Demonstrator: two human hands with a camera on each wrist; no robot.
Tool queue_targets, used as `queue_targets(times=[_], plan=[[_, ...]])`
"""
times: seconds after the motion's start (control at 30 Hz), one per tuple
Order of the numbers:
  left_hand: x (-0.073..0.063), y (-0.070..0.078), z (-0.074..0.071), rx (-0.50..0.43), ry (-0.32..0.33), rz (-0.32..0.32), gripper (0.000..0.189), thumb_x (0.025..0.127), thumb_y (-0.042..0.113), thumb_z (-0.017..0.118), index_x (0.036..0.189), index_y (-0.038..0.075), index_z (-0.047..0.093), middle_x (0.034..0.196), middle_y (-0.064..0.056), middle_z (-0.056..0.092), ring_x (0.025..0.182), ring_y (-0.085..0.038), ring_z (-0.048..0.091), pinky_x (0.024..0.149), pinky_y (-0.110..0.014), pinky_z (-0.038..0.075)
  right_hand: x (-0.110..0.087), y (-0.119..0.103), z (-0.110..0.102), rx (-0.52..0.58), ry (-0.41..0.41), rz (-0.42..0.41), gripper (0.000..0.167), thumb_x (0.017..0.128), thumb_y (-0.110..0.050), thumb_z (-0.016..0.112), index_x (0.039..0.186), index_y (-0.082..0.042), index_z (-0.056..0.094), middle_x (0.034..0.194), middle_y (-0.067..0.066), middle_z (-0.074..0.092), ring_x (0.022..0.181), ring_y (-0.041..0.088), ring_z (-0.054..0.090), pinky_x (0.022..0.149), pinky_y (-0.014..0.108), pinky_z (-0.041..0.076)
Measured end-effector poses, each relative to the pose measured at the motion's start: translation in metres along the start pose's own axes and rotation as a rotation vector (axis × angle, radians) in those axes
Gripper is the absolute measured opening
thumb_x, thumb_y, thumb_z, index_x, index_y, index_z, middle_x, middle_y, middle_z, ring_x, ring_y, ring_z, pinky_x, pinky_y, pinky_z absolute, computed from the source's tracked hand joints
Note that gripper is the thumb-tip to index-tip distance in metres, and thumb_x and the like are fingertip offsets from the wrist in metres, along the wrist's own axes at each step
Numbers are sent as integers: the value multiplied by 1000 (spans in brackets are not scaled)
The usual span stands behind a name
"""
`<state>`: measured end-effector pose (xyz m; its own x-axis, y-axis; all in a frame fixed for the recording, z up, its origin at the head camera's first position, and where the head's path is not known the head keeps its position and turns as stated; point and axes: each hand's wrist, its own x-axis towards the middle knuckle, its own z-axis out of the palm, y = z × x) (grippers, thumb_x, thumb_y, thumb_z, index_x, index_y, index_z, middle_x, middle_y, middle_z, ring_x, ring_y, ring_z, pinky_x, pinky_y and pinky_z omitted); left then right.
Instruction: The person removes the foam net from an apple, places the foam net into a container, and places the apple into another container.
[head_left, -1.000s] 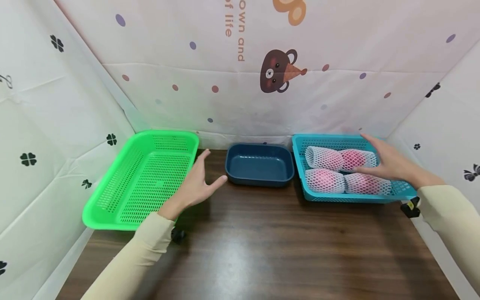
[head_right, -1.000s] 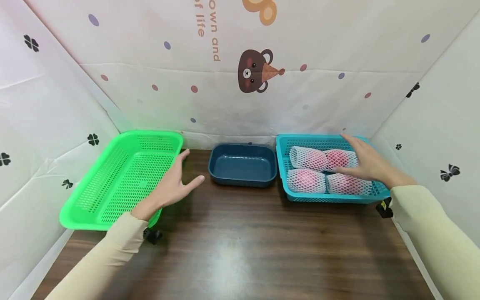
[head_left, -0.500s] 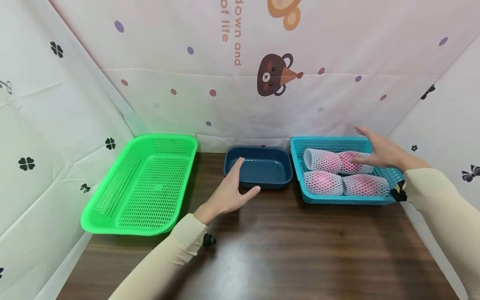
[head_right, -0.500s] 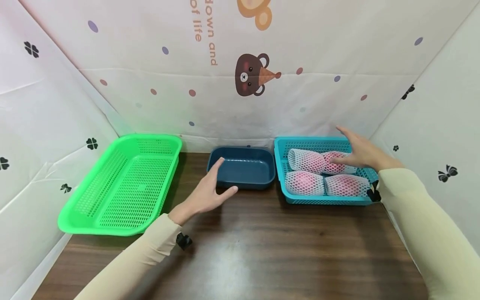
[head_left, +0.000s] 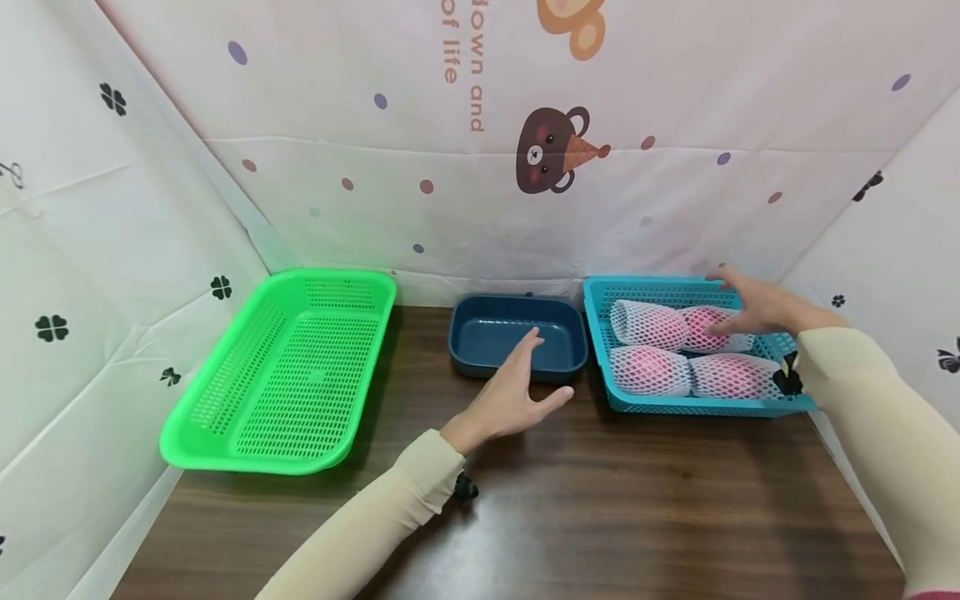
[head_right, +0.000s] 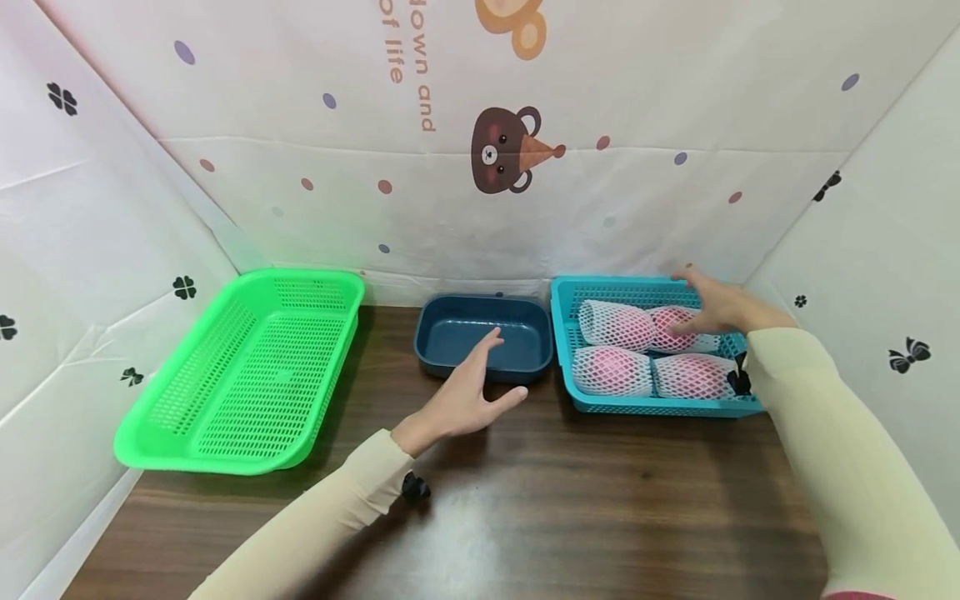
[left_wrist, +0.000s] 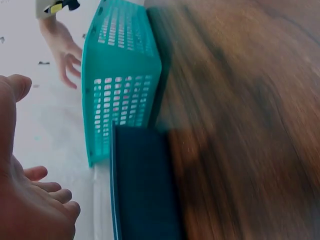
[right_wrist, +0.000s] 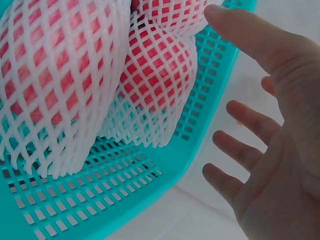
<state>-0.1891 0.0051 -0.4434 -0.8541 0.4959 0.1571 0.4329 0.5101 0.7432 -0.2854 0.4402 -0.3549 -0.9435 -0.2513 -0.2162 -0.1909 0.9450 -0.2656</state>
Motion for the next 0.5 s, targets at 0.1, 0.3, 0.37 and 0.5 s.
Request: queue_targets(times=[0.1, 0.3, 0.37, 0.5], plan=[[5, 4, 7, -2, -17, 3, 95, 95, 66, 59, 165, 17, 17, 172, 4, 11, 154, -15, 22, 120, -44, 32, 2, 2, 1, -15, -27, 1, 100, 87, -40, 82, 157, -1, 22, 150, 41, 32, 129, 65, 38, 94, 79, 37], [12, 11, 22, 0, -69, 20, 93, 96, 64, 59, 164, 16, 18, 172, 4, 9, 155, -16, 20, 120, -44, 32, 7, 6, 1, -46, -110, 37, 100, 86, -51, 79, 156, 0, 30, 152, 43, 26, 130, 69, 31, 93, 80, 37], [15, 14, 27, -2, -85, 31, 92, 96, 63, 59, 165, 17, 18, 172, 4, 8, 155, -16, 19, 120, -44, 31, 9, 8, 1, -49, -140, 46, 98, 87, -52, 78, 155, 1, 33, 152, 45, 24, 129, 70, 31, 92, 79, 38], [17, 19, 35, -8, -108, 47, 91, 98, 60, 58, 165, 16, 16, 172, 3, 6, 156, -17, 18, 121, -45, 31, 16, 8, 1, -47, -176, 61, 91, 89, -48, 78, 152, 3, 39, 150, 46, 26, 129, 70, 31, 93, 78, 39]])
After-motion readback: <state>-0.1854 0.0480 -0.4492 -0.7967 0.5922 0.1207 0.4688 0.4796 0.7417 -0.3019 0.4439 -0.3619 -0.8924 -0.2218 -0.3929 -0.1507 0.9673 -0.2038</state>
